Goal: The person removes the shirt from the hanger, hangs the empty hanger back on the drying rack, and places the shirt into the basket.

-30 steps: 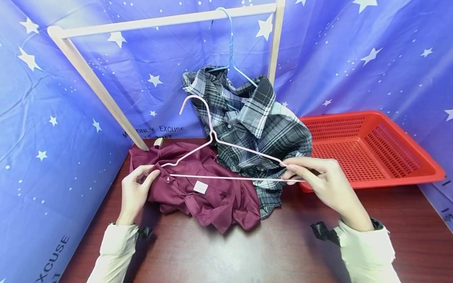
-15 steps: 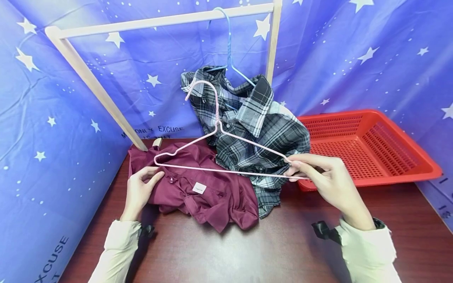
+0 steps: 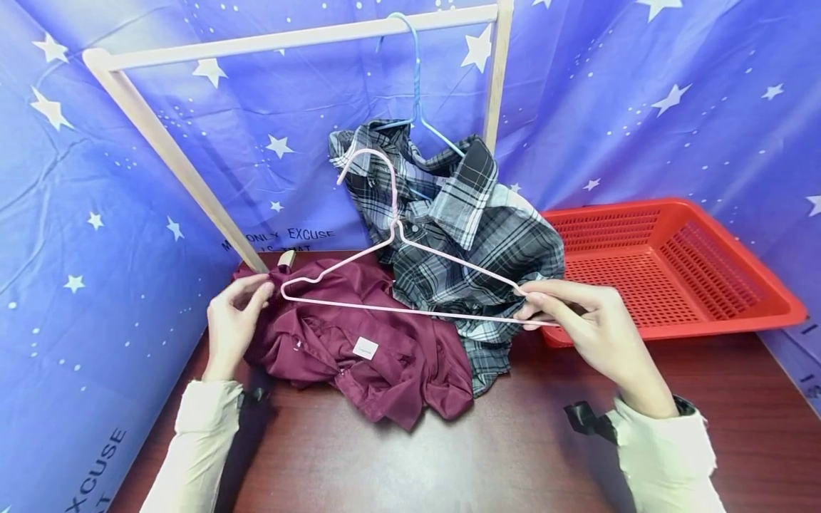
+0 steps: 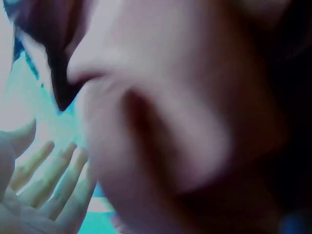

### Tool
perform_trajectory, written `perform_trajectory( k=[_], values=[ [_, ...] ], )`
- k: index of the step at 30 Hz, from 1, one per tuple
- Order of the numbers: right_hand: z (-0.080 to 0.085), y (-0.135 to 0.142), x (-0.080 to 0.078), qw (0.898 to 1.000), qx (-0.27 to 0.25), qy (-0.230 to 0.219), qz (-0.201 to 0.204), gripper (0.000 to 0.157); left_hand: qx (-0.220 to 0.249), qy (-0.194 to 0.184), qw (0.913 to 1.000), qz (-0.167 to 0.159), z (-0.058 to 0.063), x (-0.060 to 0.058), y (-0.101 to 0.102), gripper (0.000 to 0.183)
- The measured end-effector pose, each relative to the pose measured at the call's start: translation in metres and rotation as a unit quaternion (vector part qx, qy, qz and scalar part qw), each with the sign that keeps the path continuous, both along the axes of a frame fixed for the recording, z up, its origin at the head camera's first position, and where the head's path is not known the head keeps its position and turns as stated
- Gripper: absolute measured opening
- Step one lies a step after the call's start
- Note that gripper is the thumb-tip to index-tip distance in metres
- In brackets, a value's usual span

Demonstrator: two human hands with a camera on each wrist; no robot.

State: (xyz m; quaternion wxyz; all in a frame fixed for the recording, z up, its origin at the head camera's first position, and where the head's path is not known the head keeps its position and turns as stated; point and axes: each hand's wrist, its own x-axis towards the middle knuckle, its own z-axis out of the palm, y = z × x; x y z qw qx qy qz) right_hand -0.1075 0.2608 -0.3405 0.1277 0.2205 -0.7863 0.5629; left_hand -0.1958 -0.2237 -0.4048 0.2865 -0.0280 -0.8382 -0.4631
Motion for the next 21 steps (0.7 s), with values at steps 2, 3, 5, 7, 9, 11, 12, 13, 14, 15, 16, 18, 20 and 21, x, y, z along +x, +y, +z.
perform_trajectory(
  k=[2, 3, 5, 7, 9, 11, 12, 13, 14, 15, 16, 18, 20, 21],
  values=[
    [0.0, 0.0, 0.0, 1.0, -0.003, -0.003, 0.002, 0.028, 0.012, 0.019, 0.9995, 0.019, 0.008, -0.007, -0.003, 0.025],
    [0.0, 0.0, 0.0, 1.0, -0.006, -0.005, 0.003, 0.028, 0.02, 0.031, 0.9988, 0.032, 0.012, -0.01, -0.005, 0.026],
    [0.001, 0.0, 0.0, 1.0, -0.01, -0.009, 0.006, 0.028, 0.033, 0.056, 0.9958, 0.065, 0.02, -0.017, -0.008, 0.027],
    [0.001, 0.0, 0.001, 1.0, -0.005, -0.011, 0.002, 0.027, 0.052, 0.077, 0.991, 0.096, 0.028, -0.024, -0.011, 0.028],
    [0.001, 0.0, 0.001, 1.0, 0.001, -0.013, -0.005, 0.027, 0.076, 0.092, 0.9854, 0.121, 0.035, -0.031, -0.012, 0.03],
    [0.001, 0.0, 0.001, 1.0, 0.013, -0.014, -0.014, 0.027, 0.103, 0.102, 0.9803, 0.135, 0.042, -0.038, -0.013, 0.033],
    [0.001, 0.0, 0.001, 1.0, 0.016, -0.015, -0.016, 0.027, 0.116, 0.105, 0.9777, 0.14, 0.046, -0.041, -0.013, 0.034],
    [0.001, 0.0, 0.001, 1.0, 0.02, -0.015, -0.018, 0.027, 0.128, 0.107, 0.9753, 0.145, 0.049, -0.043, -0.013, 0.036],
    [0.001, -0.001, 0.001, 0.999, 0.026, -0.014, -0.022, 0.027, 0.14, 0.11, 0.973, 0.147, 0.052, -0.046, -0.012, 0.037],
    [0.001, -0.001, 0.001, 0.999, 0.029, -0.014, -0.025, 0.027, 0.148, 0.111, 0.9713, 0.15, 0.055, -0.048, -0.012, 0.039],
    [0.001, -0.001, 0.001, 0.999, 0.034, -0.013, -0.028, 0.027, 0.155, 0.111, 0.9698, 0.152, 0.057, -0.051, -0.011, 0.04],
    [0.001, 0.0, 0.001, 0.998, 0.043, -0.011, -0.035, 0.027, 0.168, 0.108, 0.9676, 0.155, 0.062, -0.056, -0.009, 0.041],
    [0.001, -0.001, 0.001, 0.998, 0.053, -0.009, -0.045, 0.026, 0.175, 0.103, 0.9674, 0.151, 0.063, -0.061, -0.01, 0.043],
    [0.001, -0.001, 0.002, 0.997, 0.054, -0.01, -0.047, 0.026, 0.175, 0.099, 0.9674, 0.153, 0.063, -0.064, -0.01, 0.043]
  ],
)
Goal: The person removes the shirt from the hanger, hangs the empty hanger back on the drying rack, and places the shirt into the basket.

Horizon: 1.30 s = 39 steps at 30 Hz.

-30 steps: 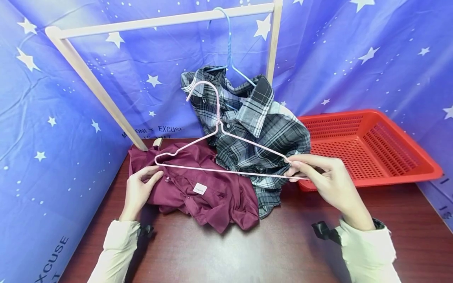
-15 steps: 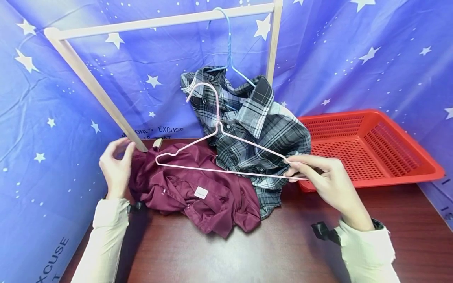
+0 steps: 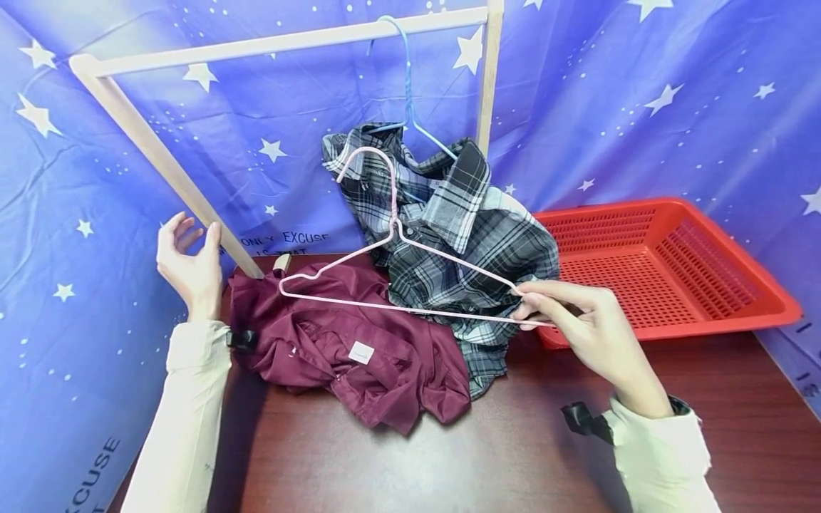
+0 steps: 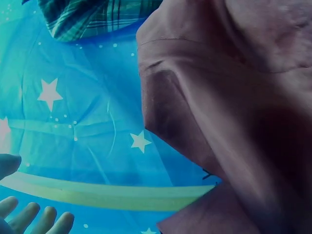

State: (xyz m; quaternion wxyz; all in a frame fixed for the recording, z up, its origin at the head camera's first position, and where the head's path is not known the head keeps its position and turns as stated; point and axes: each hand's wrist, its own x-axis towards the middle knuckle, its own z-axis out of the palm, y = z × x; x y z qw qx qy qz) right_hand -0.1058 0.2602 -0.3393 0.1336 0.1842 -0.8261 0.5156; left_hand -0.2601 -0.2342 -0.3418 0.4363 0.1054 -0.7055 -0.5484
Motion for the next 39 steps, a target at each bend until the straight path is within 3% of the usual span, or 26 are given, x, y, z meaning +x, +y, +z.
perform_trajectory(
  k=[7, 14, 21, 27, 33, 39],
  values=[
    [0.0, -0.001, 0.001, 1.0, -0.003, -0.008, -0.008, 0.026, -0.014, -0.014, 0.9996, 0.022, -0.005, -0.017, -0.007, 0.043],
    [-0.002, -0.005, -0.002, 0.995, -0.084, -0.002, 0.053, 0.027, -0.012, -0.022, 0.9994, 0.024, -0.014, -0.025, -0.01, 0.037],
    [-0.002, -0.018, -0.002, 0.999, -0.041, 0.002, 0.027, 0.026, -0.031, -0.046, 0.9976, 0.04, -0.019, -0.027, -0.01, 0.027],
    [-0.003, -0.029, -0.007, 0.996, -0.067, 0.033, 0.049, 0.027, -0.044, -0.051, 0.9966, 0.047, -0.02, -0.027, -0.011, 0.025],
    [-0.004, -0.042, -0.013, 0.994, -0.058, 0.088, 0.034, 0.028, -0.051, -0.052, 0.9963, 0.047, -0.022, -0.029, -0.013, 0.024],
    [0.003, -0.056, -0.016, 0.991, -0.071, 0.111, 0.019, 0.026, -0.061, -0.058, 0.9953, 0.047, -0.022, -0.03, -0.013, 0.024]
  ],
)
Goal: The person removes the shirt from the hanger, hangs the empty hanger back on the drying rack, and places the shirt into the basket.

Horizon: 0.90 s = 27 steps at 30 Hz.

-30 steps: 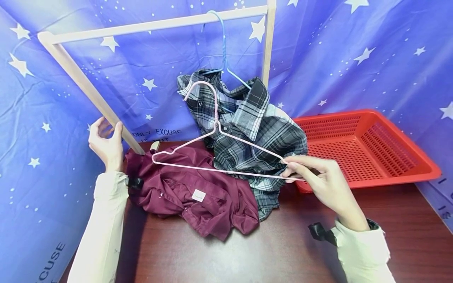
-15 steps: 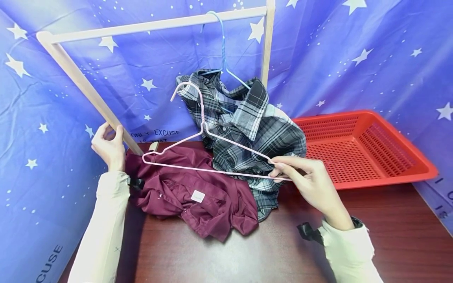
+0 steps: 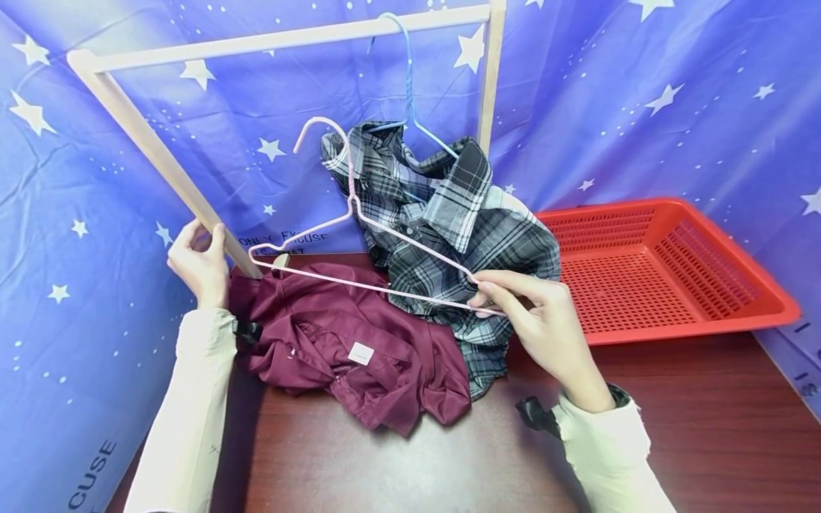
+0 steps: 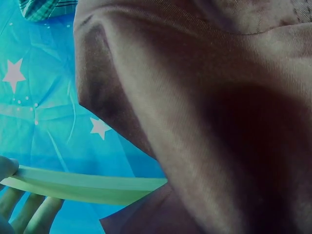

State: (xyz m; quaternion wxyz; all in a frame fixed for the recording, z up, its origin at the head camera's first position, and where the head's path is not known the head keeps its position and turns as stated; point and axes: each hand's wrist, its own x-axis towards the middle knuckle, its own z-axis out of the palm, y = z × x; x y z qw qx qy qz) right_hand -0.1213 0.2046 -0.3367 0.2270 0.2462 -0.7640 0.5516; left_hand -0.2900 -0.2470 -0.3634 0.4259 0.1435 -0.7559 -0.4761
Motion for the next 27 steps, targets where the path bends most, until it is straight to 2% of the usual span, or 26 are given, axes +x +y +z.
perform_trajectory(
  k=[8, 13, 19, 27],
  values=[
    [0.013, -0.015, -0.001, 0.999, -0.023, 0.011, -0.031, 0.025, -0.02, 0.008, 0.9998, 0.002, 0.001, 0.0, 0.0, 0.024],
    [0.022, -0.024, -0.004, 0.998, -0.014, 0.039, -0.055, 0.026, -0.02, 0.006, 0.9998, 0.0, 0.0, -0.001, -0.001, 0.024],
    [0.035, -0.036, -0.009, 0.995, -0.009, 0.068, -0.075, 0.027, -0.011, 0.004, 0.9998, -0.018, 0.001, 0.0, -0.002, 0.024],
    [0.049, -0.051, -0.02, 0.988, -0.005, 0.119, -0.1, 0.025, -0.009, 0.012, 0.9996, -0.023, 0.004, 0.003, -0.002, 0.024]
  ],
)
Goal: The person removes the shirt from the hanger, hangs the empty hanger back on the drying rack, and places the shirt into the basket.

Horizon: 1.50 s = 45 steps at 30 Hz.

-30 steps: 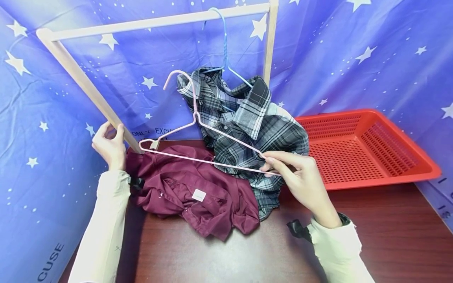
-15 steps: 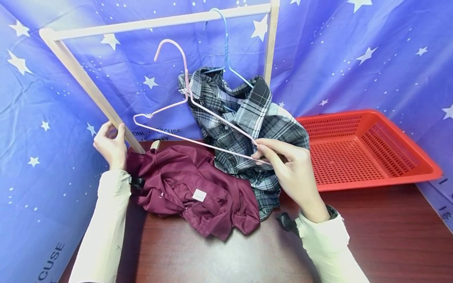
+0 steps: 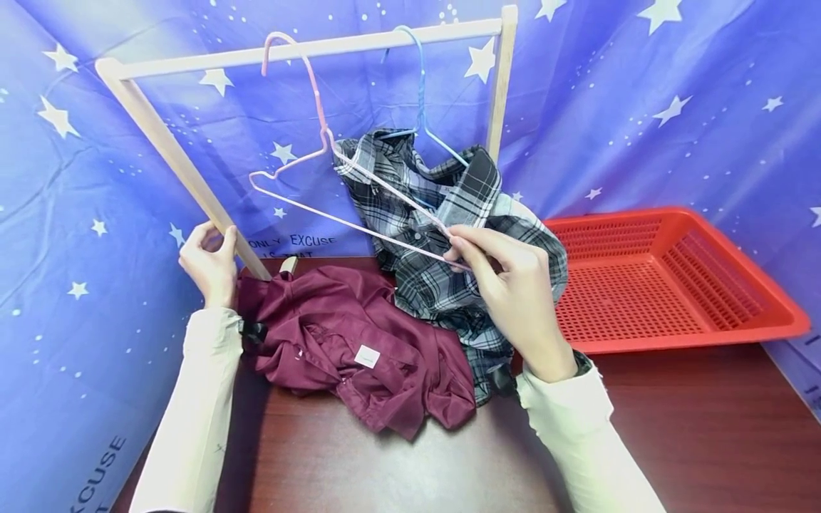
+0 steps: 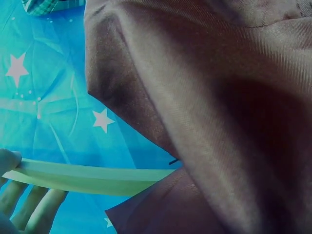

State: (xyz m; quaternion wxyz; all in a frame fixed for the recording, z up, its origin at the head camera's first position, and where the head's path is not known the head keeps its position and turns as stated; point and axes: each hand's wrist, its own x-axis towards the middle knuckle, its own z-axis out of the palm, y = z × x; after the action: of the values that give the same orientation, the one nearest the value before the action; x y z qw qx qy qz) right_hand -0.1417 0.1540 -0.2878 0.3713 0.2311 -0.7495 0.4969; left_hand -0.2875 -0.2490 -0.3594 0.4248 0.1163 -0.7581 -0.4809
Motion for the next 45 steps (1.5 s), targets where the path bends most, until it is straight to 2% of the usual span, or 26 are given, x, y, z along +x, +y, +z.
perform_trajectory(
  k=[5, 10, 19, 24, 33, 45],
  values=[
    [0.005, -0.004, -0.008, 1.0, -0.002, -0.001, 0.001, 0.022, 0.0, -0.003, 1.0, -0.004, -0.001, -0.002, 0.0, 0.024],
    [0.01, -0.009, -0.016, 1.0, 0.009, -0.004, -0.027, 0.02, -0.003, -0.007, 1.0, 0.0, -0.002, -0.003, 0.001, 0.024],
    [0.02, -0.018, -0.033, 0.999, 0.024, 0.034, -0.027, 0.017, 0.004, 0.003, 1.0, 0.002, -0.004, -0.001, -0.001, 0.024],
    [0.024, -0.025, -0.042, 0.999, 0.037, 0.035, -0.02, 0.017, 0.008, 0.005, 0.9998, 0.016, -0.005, 0.001, -0.004, 0.024],
    [0.02, -0.032, -0.052, 0.999, 0.018, 0.026, -0.023, 0.017, 0.019, 0.001, 0.9998, 0.011, -0.007, -0.001, -0.003, 0.026],
    [0.016, -0.04, -0.062, 0.999, 0.022, 0.023, -0.019, 0.019, 0.016, 0.007, 0.9998, 0.004, -0.005, -0.002, -0.001, 0.025]
  ],
)
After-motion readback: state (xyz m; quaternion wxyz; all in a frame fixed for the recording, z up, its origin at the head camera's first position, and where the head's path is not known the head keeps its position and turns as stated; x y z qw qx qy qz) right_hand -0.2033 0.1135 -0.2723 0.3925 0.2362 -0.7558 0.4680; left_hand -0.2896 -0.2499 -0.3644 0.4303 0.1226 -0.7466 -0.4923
